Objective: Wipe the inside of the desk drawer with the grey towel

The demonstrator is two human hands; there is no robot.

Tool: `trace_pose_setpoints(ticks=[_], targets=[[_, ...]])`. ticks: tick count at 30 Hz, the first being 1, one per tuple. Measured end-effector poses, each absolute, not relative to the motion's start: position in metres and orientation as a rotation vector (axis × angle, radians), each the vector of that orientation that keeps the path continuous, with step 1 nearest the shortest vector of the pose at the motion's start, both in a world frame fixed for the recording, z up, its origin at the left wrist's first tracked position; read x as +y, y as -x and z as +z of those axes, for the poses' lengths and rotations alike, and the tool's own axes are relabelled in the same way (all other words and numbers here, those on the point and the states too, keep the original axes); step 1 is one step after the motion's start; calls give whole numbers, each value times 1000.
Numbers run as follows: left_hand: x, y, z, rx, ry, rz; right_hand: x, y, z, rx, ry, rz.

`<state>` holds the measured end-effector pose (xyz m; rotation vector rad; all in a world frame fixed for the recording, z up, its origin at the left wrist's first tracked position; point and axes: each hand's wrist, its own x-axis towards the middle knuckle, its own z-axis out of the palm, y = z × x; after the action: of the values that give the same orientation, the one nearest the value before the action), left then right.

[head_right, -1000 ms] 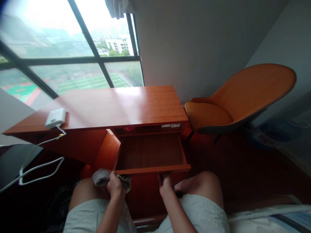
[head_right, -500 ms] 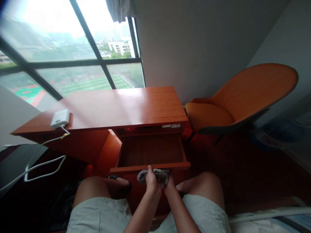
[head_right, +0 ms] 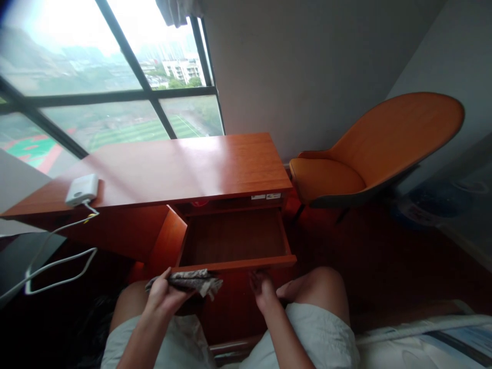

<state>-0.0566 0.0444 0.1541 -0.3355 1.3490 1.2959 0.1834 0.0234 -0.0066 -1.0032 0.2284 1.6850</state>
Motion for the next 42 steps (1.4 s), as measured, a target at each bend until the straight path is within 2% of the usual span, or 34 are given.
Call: trace_pose_setpoints(ticks=[3,7,15,22,26,30,37,42], targets=[[48,76,160,1421,325,1211,23,-183,-5,239,1002,1686],[46,71,161,1515,201,1315,22,-182,-4,246,1000,1672],[9,59,143,1279,194,1557,20,-181,-9,240,1026,1644],[0,60,117,1589,-10,1540,20,-182,-11,225,1050,1657],[1,67,110,1694,-74,1403,19,-183,-11,219,1045,1669],[4,70,108,1575,-129,1381,18,-183,-9,220,1060,1657],[2,29,106,1484,41,1608,19,-180,-5,212,1084,1617],[8,-24,108,1239,306,1469,21,-178,-8,138,1100,1597]])
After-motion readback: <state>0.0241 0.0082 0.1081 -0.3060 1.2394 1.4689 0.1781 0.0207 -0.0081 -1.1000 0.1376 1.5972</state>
